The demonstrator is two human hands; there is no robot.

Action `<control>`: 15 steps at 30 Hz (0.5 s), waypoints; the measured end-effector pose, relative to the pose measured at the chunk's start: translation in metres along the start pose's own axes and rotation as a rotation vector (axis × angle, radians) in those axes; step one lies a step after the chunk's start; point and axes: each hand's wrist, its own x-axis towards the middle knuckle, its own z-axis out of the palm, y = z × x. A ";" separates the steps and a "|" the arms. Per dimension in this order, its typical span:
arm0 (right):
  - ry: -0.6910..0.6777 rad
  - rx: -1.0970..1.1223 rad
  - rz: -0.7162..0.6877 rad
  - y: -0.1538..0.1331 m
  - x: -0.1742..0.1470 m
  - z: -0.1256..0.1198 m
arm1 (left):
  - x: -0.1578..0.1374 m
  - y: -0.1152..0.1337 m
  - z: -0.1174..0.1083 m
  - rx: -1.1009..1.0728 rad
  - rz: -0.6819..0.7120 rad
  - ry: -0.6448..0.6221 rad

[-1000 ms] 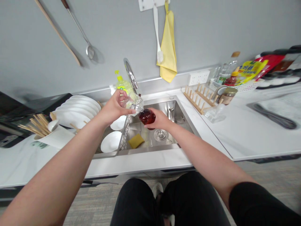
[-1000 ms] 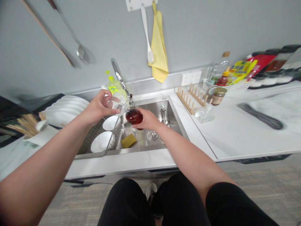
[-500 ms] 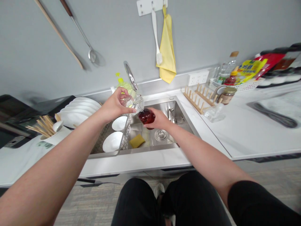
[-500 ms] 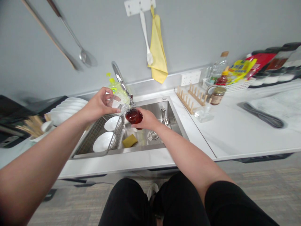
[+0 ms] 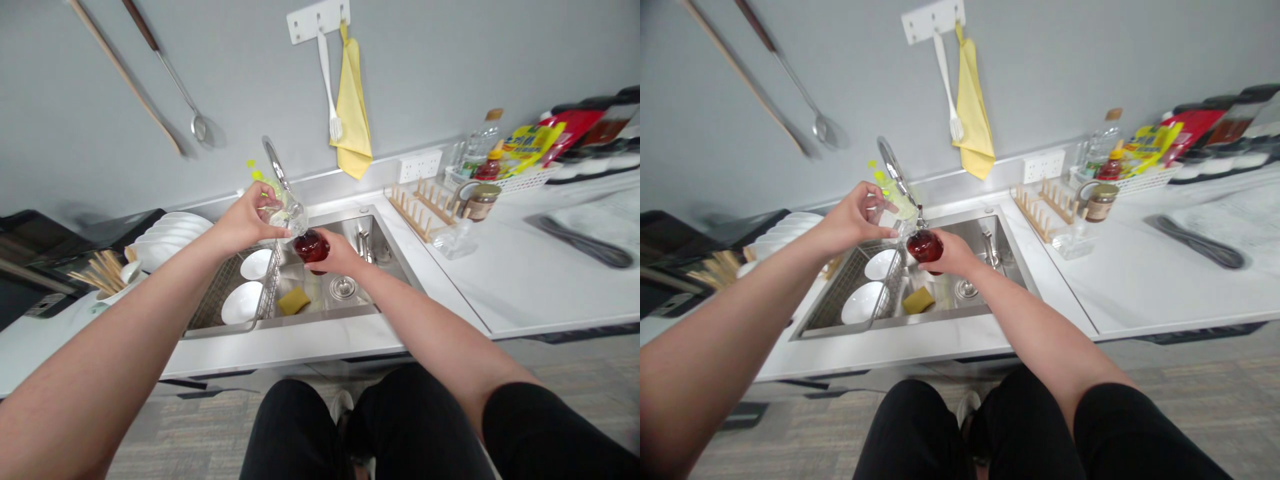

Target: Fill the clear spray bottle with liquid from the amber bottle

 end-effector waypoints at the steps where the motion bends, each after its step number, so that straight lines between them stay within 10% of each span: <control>1: 0.006 0.001 0.001 -0.001 0.000 0.000 | 0.001 0.001 0.000 0.007 0.009 -0.003; 15: 0.038 0.007 -0.001 -0.005 0.001 -0.003 | 0.009 0.017 -0.002 0.125 0.038 -0.045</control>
